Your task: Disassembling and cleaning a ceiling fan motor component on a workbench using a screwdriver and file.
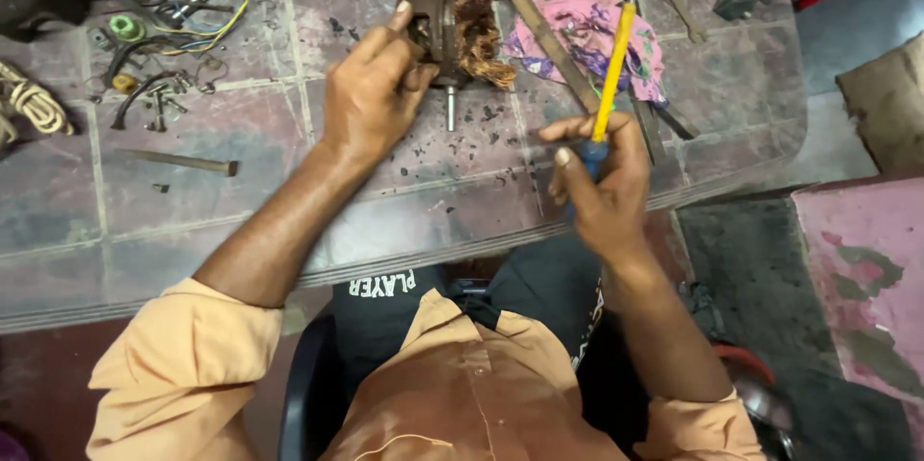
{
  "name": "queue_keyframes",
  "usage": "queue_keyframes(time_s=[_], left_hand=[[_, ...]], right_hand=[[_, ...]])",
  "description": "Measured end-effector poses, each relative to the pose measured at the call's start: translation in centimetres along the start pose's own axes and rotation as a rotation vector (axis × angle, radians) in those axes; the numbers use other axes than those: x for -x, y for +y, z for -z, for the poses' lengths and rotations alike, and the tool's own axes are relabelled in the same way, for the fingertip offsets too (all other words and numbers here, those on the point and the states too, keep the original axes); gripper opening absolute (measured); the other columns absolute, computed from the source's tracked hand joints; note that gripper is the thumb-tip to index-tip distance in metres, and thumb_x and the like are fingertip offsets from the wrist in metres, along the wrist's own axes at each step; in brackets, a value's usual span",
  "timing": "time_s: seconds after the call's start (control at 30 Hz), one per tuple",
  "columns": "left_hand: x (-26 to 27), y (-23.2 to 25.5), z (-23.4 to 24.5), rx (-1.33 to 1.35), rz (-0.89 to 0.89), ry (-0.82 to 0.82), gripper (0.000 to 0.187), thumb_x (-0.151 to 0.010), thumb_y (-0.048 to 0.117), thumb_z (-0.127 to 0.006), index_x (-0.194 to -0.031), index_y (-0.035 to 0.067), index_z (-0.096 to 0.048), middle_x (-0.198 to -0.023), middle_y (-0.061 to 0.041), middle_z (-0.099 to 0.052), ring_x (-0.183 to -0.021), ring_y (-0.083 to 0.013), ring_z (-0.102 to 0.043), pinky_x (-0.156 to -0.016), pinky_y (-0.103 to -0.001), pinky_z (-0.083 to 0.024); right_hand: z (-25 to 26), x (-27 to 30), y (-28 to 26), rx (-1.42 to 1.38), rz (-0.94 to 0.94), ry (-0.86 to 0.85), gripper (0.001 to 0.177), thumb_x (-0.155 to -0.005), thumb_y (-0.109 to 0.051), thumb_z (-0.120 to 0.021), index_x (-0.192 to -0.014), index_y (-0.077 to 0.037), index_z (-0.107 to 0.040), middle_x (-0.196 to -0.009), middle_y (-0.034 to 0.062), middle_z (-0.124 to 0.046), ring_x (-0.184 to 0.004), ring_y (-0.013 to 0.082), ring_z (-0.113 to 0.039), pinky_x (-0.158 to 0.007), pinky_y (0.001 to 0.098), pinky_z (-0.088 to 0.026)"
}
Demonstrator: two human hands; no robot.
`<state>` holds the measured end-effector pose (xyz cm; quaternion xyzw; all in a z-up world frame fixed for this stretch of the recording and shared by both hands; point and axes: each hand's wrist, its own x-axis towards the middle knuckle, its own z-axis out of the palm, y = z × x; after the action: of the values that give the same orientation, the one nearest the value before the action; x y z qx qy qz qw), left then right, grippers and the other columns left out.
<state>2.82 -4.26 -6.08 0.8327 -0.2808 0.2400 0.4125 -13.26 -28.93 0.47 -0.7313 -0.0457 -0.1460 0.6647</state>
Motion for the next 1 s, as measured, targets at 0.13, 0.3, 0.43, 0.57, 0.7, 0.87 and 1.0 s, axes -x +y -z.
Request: queue_keyframes(time_s=[0.13,0.3,0.43,0.57,0.7,0.87,1.0], left_hand=[[-0.5,2.8,1.5,0.011,-0.086,0.027,0.03,-0.091,0.002,-0.083,-0.079,0.003,-0.056,-0.111,-0.017,-0.068,-0.119,-0.0278,-0.073,-0.079,-0.032,-0.066],[0.4,4.6,3.4,-0.084,-0.141,0.011,0.022,-0.083,0.012,-0.084,-0.09,0.004,-0.065,-0.116,-0.014,-0.069,-0.132,-0.0393,-0.062,-0.114,-0.059,-0.043],[1.0,4.6,3.6,-0.012,-0.04,-0.039,0.02,-0.088,0.017,-0.083,-0.084,0.007,-0.066,-0.121,-0.012,-0.072,-0.131,-0.0358,-0.064,-0.117,-0.058,-0.039],[0.7,3.5,4.0,0.075,0.077,-0.147,0.022,-0.088,0.025,-0.083,-0.084,0.007,-0.07,-0.126,-0.013,-0.072,-0.129,-0.0321,-0.063,-0.118,-0.054,-0.039],[1.0,4.6,4.9,-0.218,-0.114,-0.311,0.027,-0.088,0.031,-0.078,-0.088,0.004,-0.075,-0.137,-0.02,-0.066,-0.132,-0.0349,-0.059,-0.115,-0.056,-0.035],[3.1,5.1,5.7,-0.216,-0.11,-0.373,0.052,-0.088,0.042,-0.078,-0.107,-0.005,-0.068,-0.14,-0.029,-0.06,-0.136,-0.041,-0.052,-0.119,-0.054,-0.03],[2.9,5.4,6.7,-0.125,-0.049,-0.37,0.063,-0.083,0.038,-0.08,-0.125,-0.006,-0.064,-0.132,-0.028,-0.064,-0.138,-0.0426,-0.048,-0.117,-0.056,-0.028]], right_hand=[[-2.7,-4.6,-3.3,0.239,0.119,-0.018,0.032,-0.096,0.001,-0.069,-0.119,-0.002,-0.047,-0.114,0.0149,-0.069,-0.083,0.013,-0.061,-0.073,0.027,-0.052],[-4.9,-13.2,-3.0,0.731,0.474,-0.096,0.043,-0.089,-0.018,-0.092,-0.114,0.003,-0.063,-0.108,0.0166,-0.069,-0.098,0.0297,-0.069,-0.085,0.0375,-0.055],[-6.1,-18.4,-1.4,0.958,0.609,-0.153,0.054,-0.08,-0.034,-0.101,-0.104,0.002,-0.068,-0.101,0.0188,-0.07,-0.092,0.0395,-0.067,-0.081,0.0428,-0.053],[-6.1,-20.6,-0.7,0.932,0.387,-0.301,0.055,-0.074,-0.041,-0.102,-0.099,0.0,-0.074,-0.083,0.0154,-0.07,-0.073,0.0291,-0.068,-0.067,0.04,-0.052],[-6.1,-20.9,0.1,0.79,0.067,-0.354,0.045,-0.076,-0.038,-0.099,-0.091,-0.004,-0.075,-0.075,0.006,-0.069,-0.067,0.0137,-0.062,-0.06,0.0326,-0.05],[-5.9,-21.0,0.9,0.591,-0.086,-0.366,0.039,-0.076,-0.032,-0.097,-0.09,-0.008,-0.07,-0.078,-0.0025,-0.069,-0.068,0.0071,-0.062,-0.06,0.0248,-0.051],[-5.8,-21.2,1.8,0.567,-0.067,-0.397,0.043,-0.079,-0.031,-0.097,-0.095,-0.008,-0.064,-0.08,-0.0017,-0.065,-0.069,0.008,-0.058,-0.06,0.0257,-0.049]])
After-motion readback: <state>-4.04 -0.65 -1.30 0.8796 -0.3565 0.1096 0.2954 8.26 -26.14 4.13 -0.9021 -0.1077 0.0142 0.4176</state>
